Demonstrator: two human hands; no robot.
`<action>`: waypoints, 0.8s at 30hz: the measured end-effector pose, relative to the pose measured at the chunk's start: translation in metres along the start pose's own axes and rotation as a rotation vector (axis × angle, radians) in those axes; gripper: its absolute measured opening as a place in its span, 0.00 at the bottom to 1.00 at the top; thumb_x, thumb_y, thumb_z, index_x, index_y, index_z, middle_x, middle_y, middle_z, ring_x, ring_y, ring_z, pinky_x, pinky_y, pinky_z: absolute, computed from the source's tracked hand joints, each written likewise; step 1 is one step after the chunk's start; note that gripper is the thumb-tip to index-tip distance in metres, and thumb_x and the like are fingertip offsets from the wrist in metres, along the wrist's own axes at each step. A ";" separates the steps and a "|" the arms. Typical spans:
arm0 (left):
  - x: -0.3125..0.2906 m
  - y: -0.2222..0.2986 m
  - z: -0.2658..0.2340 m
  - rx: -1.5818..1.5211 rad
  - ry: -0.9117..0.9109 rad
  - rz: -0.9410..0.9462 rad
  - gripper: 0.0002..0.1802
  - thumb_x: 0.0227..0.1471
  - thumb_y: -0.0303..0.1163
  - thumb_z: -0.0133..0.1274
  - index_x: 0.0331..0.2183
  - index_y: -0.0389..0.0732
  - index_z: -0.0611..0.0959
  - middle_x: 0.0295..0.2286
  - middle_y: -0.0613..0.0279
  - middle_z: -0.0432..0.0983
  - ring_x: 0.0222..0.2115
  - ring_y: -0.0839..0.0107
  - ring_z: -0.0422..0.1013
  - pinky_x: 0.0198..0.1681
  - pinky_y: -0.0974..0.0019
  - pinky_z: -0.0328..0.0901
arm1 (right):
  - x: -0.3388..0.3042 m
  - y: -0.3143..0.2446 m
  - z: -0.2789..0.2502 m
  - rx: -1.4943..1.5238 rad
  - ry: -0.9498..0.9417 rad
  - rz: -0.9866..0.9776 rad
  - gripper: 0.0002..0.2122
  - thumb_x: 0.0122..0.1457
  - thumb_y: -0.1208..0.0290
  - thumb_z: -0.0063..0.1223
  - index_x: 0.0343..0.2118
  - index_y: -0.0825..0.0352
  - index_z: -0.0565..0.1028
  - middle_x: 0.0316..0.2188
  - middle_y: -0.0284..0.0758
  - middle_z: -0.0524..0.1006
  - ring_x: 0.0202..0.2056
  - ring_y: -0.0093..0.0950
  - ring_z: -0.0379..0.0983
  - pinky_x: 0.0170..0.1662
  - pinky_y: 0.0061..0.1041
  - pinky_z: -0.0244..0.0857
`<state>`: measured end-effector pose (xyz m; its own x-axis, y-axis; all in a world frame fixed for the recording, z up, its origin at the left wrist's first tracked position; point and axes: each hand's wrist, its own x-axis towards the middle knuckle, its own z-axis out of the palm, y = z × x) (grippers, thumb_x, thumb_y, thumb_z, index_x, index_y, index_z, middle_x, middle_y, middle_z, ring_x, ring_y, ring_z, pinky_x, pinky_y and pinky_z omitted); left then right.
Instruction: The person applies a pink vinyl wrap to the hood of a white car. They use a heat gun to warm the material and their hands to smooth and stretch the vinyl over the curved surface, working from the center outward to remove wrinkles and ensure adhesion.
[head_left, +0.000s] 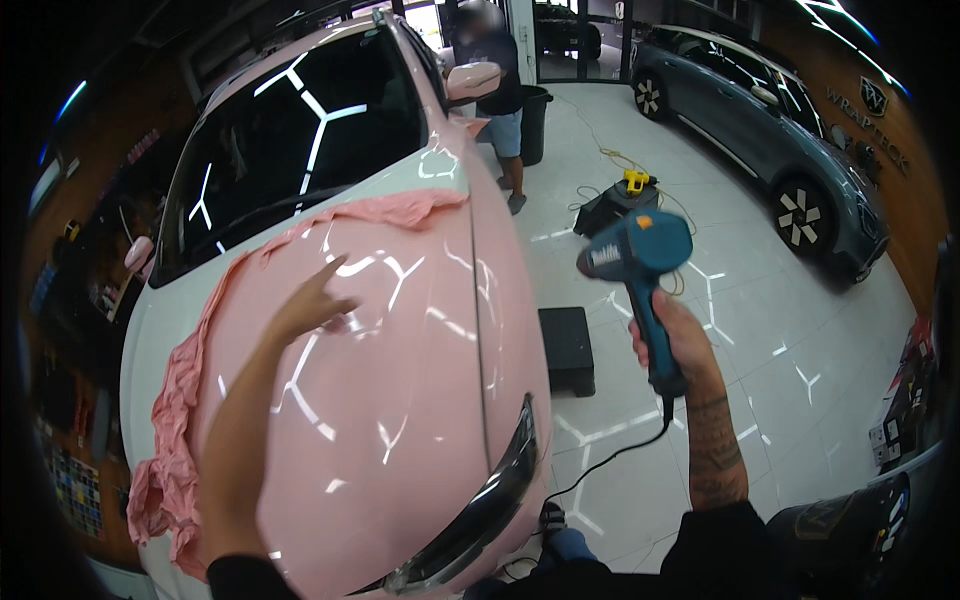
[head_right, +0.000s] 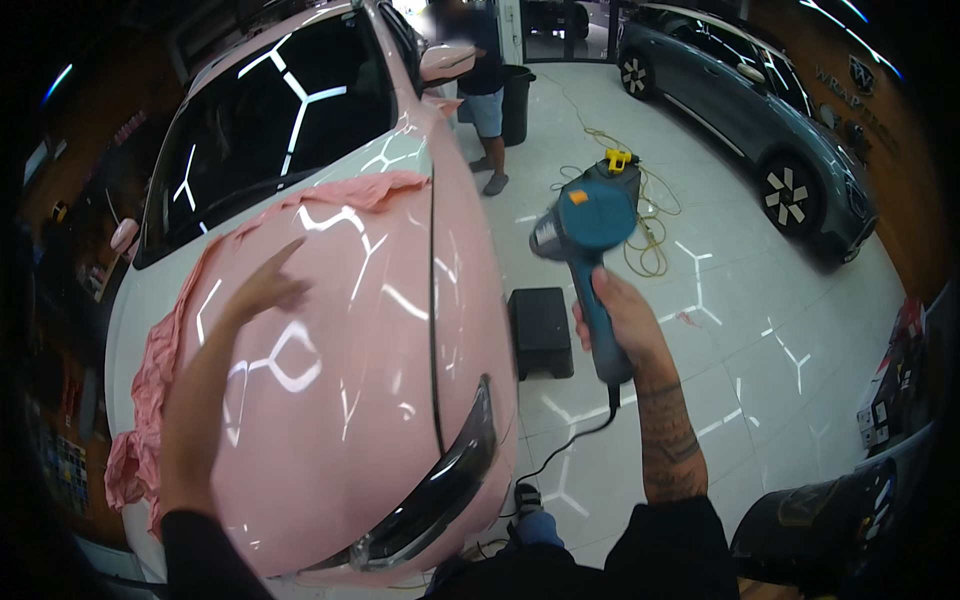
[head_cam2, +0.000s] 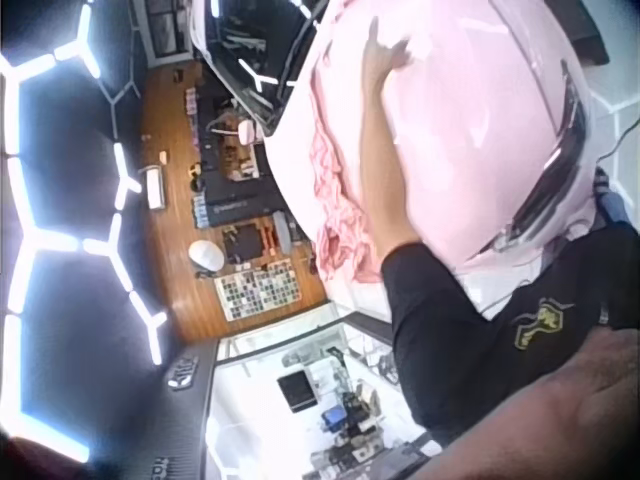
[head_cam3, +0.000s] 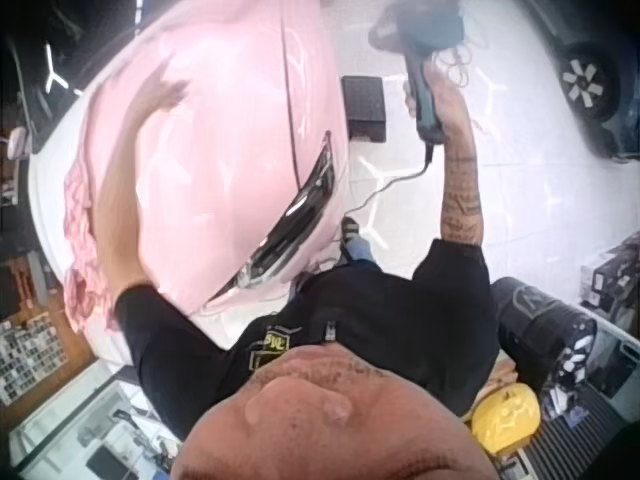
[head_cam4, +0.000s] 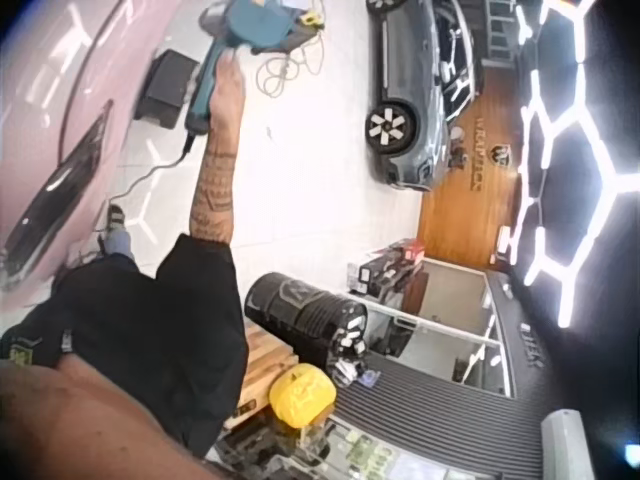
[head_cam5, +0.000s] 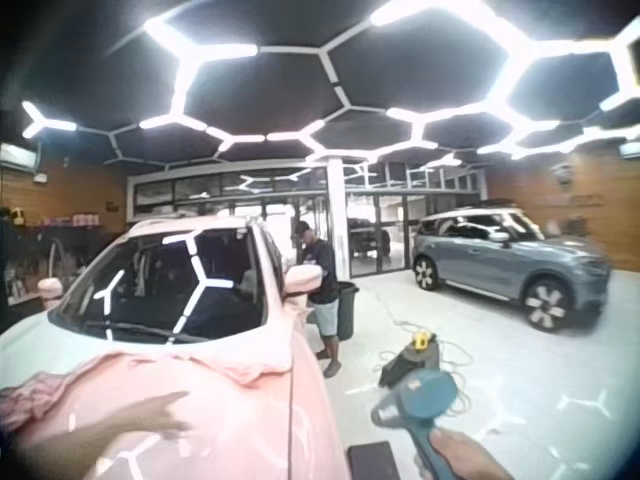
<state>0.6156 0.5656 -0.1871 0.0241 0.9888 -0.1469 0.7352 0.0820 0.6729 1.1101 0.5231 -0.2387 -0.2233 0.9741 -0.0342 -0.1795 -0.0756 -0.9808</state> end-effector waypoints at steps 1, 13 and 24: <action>0.034 0.024 0.027 -0.238 -0.011 -0.079 0.50 0.49 0.40 0.60 0.64 0.50 0.47 0.27 0.49 0.77 0.23 0.66 0.75 0.27 0.65 0.71 | -0.003 0.006 -0.016 0.038 0.009 0.012 0.20 0.63 0.48 0.41 0.36 0.65 0.66 0.23 0.34 0.73 0.18 0.21 0.69 0.19 0.20 0.66; 0.271 0.102 0.013 -0.465 0.257 -0.023 0.19 0.58 0.48 0.45 0.39 0.46 0.81 0.41 0.64 0.71 0.44 0.68 0.62 0.50 0.56 0.56 | -0.011 -0.005 -0.067 0.263 -0.138 0.104 0.23 0.62 0.47 0.42 0.42 0.68 0.64 0.26 0.35 0.72 0.19 0.20 0.69 0.21 0.19 0.67; 0.258 0.097 -0.052 0.255 0.178 0.292 0.10 0.49 0.24 0.50 0.35 0.34 0.83 0.23 0.62 0.78 0.24 0.75 0.72 0.26 0.70 0.67 | 0.140 -0.025 0.051 0.395 -0.654 0.059 0.21 0.63 0.50 0.44 0.42 0.67 0.64 0.26 0.34 0.70 0.20 0.20 0.69 0.21 0.19 0.66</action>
<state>0.6576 0.8351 -0.1223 0.1554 0.9739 0.1654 0.8596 -0.2158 0.4631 1.0346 0.6509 -0.2098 -0.7426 0.6511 0.1568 -0.4515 -0.3139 -0.8352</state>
